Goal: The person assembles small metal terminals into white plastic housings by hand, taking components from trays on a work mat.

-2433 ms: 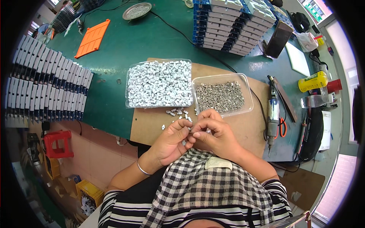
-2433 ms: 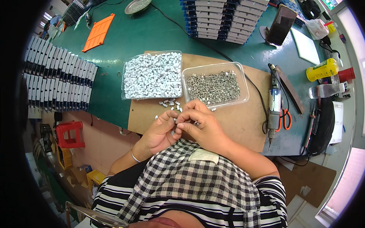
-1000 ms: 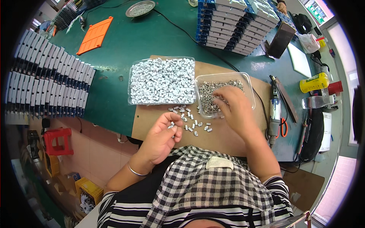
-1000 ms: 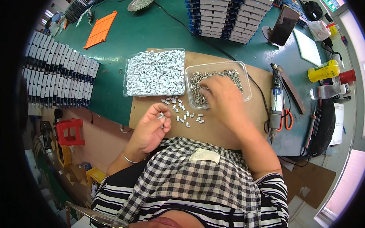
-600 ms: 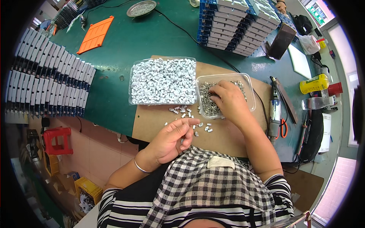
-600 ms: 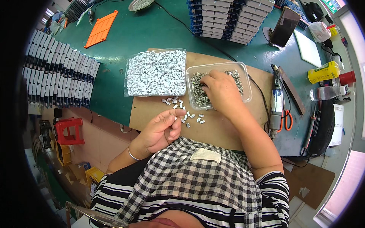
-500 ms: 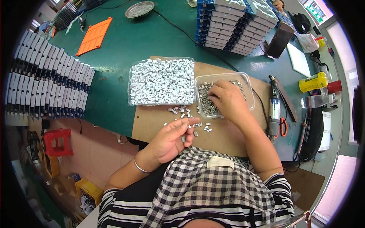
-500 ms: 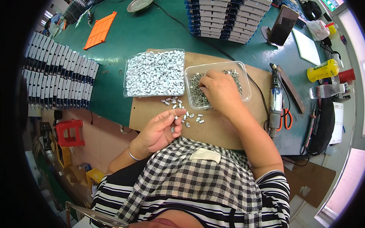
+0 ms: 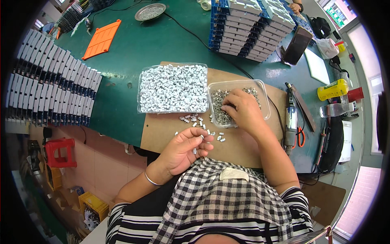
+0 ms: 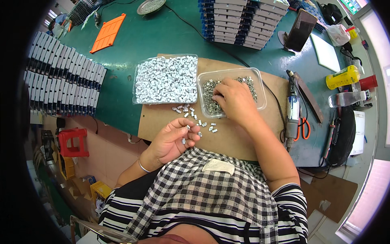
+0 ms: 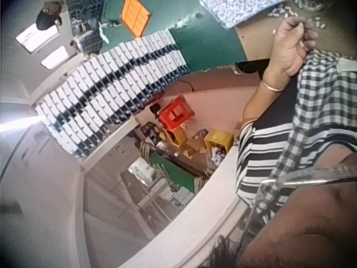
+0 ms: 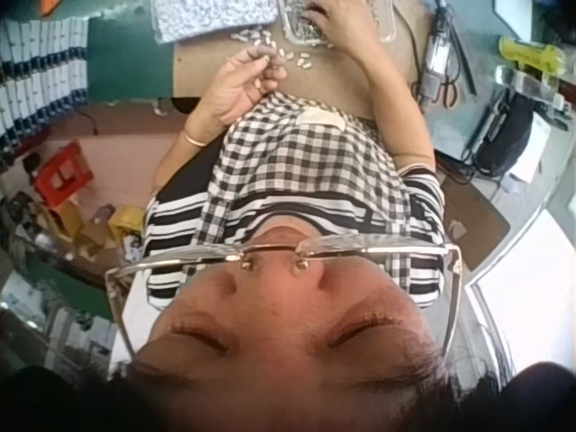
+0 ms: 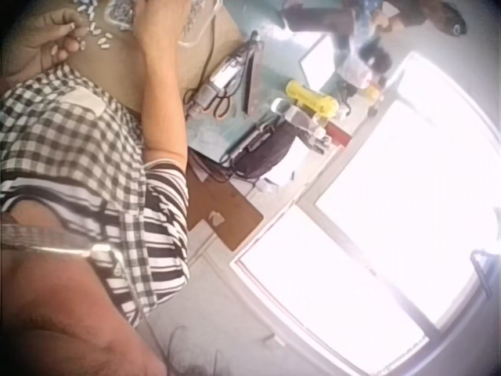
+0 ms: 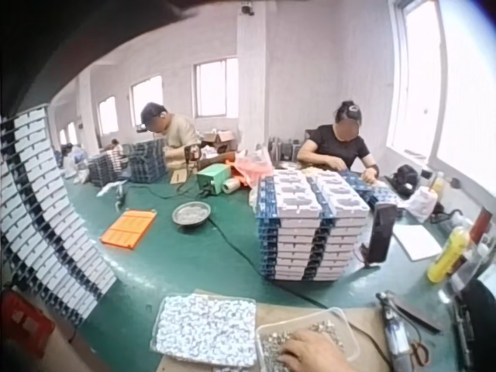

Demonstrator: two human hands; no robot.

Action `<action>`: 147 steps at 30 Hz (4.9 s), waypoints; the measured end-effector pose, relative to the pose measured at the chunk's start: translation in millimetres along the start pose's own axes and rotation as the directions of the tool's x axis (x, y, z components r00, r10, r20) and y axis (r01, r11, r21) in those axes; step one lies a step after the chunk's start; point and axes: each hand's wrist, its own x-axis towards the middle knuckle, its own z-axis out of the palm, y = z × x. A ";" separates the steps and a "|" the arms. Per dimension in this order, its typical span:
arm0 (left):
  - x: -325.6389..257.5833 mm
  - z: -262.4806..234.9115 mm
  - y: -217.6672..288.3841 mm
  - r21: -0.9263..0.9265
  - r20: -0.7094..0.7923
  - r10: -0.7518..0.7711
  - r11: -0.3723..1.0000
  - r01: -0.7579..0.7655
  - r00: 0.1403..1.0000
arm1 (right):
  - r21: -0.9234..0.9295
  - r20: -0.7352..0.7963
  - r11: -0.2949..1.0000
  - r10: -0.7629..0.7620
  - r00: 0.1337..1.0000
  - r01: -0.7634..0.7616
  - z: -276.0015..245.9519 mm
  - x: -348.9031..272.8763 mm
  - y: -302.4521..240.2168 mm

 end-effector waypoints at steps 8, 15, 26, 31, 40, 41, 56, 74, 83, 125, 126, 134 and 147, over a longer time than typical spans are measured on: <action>4.6 -7.7 -2.1 -0.111 0.020 0.051 0.993 -0.049 0.998 | 0.197 -0.238 0.978 0.119 0.964 -0.072 -5.8 -3.0 -4.0; 4.2 -4.2 -2.6 -0.141 0.041 0.046 0.989 -0.040 0.998 | 0.842 0.144 0.499 0.157 0.977 -0.204 -12.3 -42.0 -60.4; 3.0 0.1 -3.5 -0.097 0.036 0.012 0.995 -0.008 0.999 | 0.793 0.130 0.599 0.014 0.991 -0.112 4.5 -48.2 -56.8; -0.3 -2.7 -1.8 0.081 -0.015 0.022 0.996 -0.021 1.000 | 0.798 0.241 0.561 0.038 0.970 -0.220 4.8 -49.0 -56.0; -3.5 4.2 1.9 0.343 -0.054 0.017 0.939 0.002 0.998 | 0.852 0.495 0.197 0.001 0.869 -0.486 11.0 -52.8 -47.5; -3.0 4.4 1.5 0.356 -0.058 0.018 0.934 0.004 0.998 | 0.852 0.496 0.195 0.003 0.869 -0.487 13.9 -53.2 -45.3; -3.4 3.6 12.9 0.058 -0.186 0.239 0.971 -0.232 0.953 | -0.132 -0.135 0.989 -0.088 0.987 0.070 -13.8 -7.3 -5.3; -5.3 6.6 6.5 0.028 0.063 -0.081 0.996 0.080 0.995 | 0.083 -0.258 0.996 0.037 0.965 -0.016 -4.3 -2.6 5.5; 1.7 -7.0 -4.2 -0.060 0.120 -0.074 0.995 0.081 0.990 | 0.890 0.252 0.324 0.234 0.939 -0.320 -19.8 -48.3 -53.8; -4.4 0.5 6.1 0.149 -0.069 0.096 0.985 -0.085 0.993 | 0.216 -0.127 0.975 -0.029 0.991 0.056 -21.4 -24.2 -34.9; -4.7 3.4 6.4 0.147 -0.136 0.141 0.982 -0.121 0.981 | 0.215 -0.129 0.975 -0.029 0.991 0.057 -23.3 -19.8 -26.3; -5.8 5.9 11.2 0.069 -0.059 0.030 0.997 -0.026 0.998 | -0.107 0.005 0.994 0.026 1.000 -0.025 -9.7 -0.4 5.4; -3.6 5.6 4.1 -0.007 -0.020 -0.017 1.000 0.017 1.000 | 0.019 0.022 0.999 0.047 0.999 -0.048 -8.0 -1.8 11.1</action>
